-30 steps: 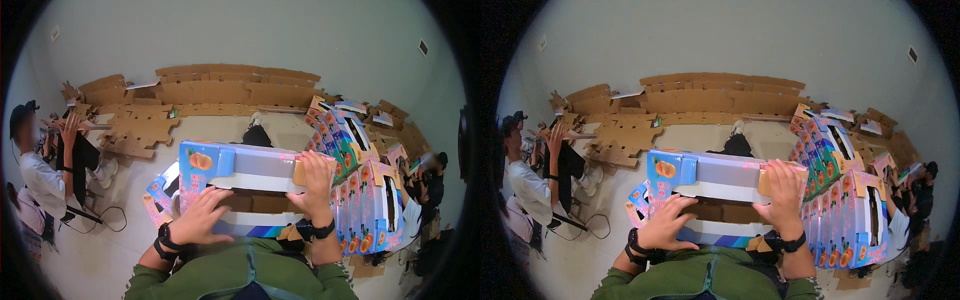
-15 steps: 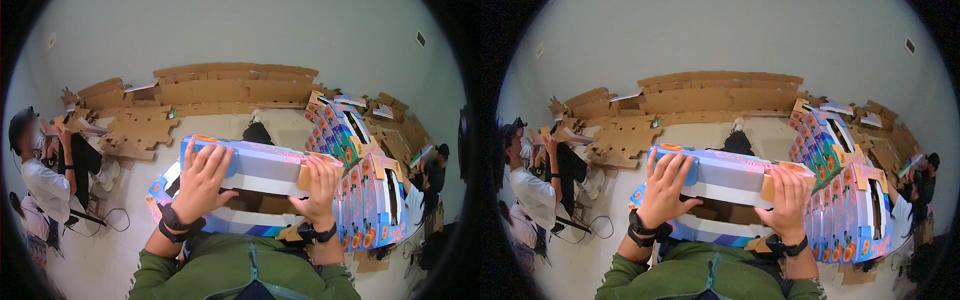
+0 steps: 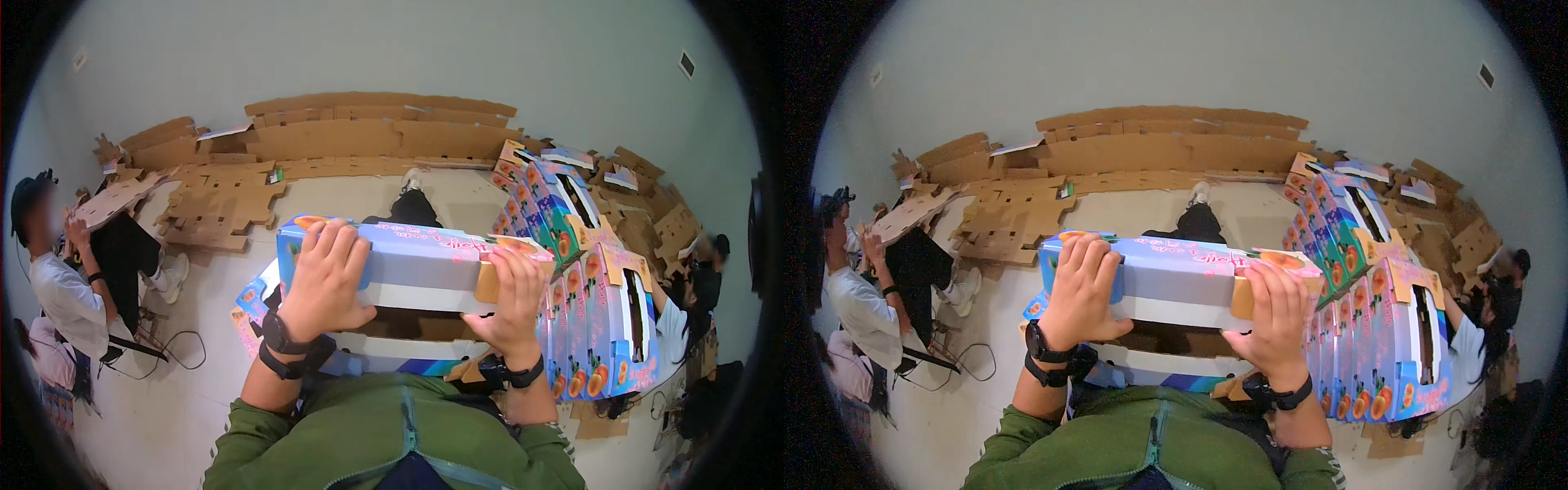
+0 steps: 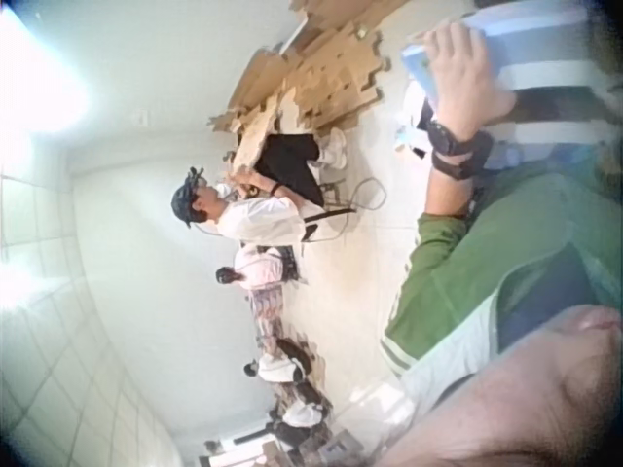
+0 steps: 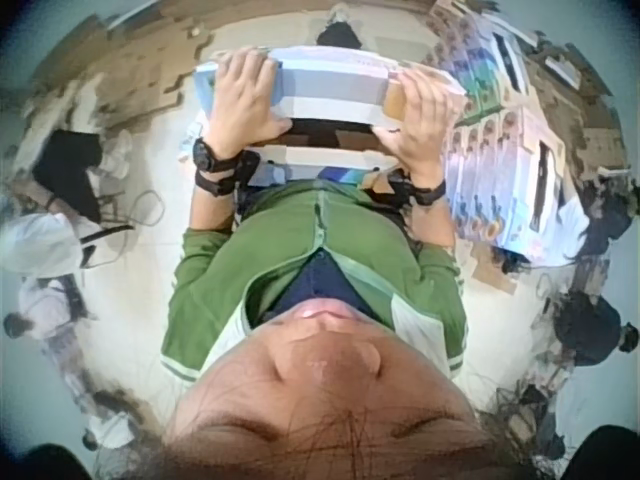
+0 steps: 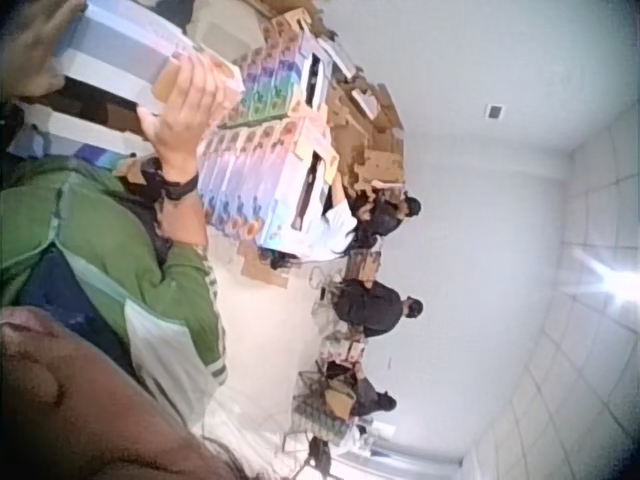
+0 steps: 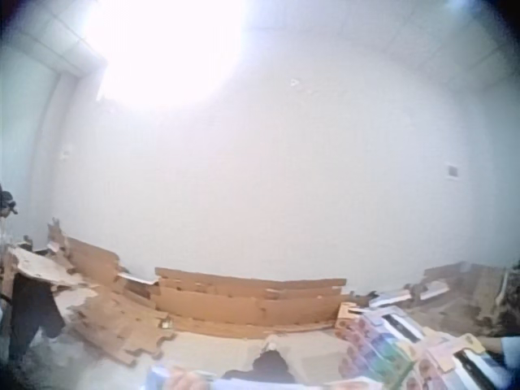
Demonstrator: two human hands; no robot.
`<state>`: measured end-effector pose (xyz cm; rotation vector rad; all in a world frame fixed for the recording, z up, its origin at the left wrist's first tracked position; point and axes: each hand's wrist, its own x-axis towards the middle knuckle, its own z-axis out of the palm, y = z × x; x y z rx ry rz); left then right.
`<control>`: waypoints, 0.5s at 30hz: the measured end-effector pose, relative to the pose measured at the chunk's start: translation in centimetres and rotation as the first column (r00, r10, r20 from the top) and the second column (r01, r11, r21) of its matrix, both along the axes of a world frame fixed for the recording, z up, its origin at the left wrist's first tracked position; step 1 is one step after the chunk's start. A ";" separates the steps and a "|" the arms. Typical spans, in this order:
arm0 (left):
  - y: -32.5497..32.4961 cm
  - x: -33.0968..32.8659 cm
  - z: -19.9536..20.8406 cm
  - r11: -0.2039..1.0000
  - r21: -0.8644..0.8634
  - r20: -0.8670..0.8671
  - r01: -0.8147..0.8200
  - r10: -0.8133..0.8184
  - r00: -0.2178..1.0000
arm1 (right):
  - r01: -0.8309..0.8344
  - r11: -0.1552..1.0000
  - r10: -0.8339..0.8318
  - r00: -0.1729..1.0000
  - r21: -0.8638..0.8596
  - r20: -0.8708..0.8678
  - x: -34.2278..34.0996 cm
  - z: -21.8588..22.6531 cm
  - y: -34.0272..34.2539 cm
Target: Assemble cardboard fruit boxes by folding and pressing the pre-cut flaps into place.
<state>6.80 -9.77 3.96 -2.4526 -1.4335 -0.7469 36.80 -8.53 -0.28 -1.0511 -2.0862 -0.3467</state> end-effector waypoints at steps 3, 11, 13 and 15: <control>0.1 0.3 0.0 1.000 0.015 0.004 -0.002 0.002 1.000 | 0.023 1.000 -0.023 1.000 -0.005 -0.011 0.0 0.5 0.1; -1.4 0.4 -0.5 0.993 0.118 0.000 -0.026 0.027 1.000 | 0.012 0.993 -0.003 0.997 -0.121 0.071 0.1 2.4 -0.6; -1.6 0.3 -0.6 0.992 0.121 0.003 -0.034 0.034 0.999 | -0.001 0.994 0.010 0.996 -0.107 0.086 0.2 2.4 -0.8; -1.7 0.4 -0.6 0.994 0.104 -0.007 -0.045 0.046 0.999 | -0.002 0.994 0.013 0.996 -0.109 0.093 0.4 2.2 -0.8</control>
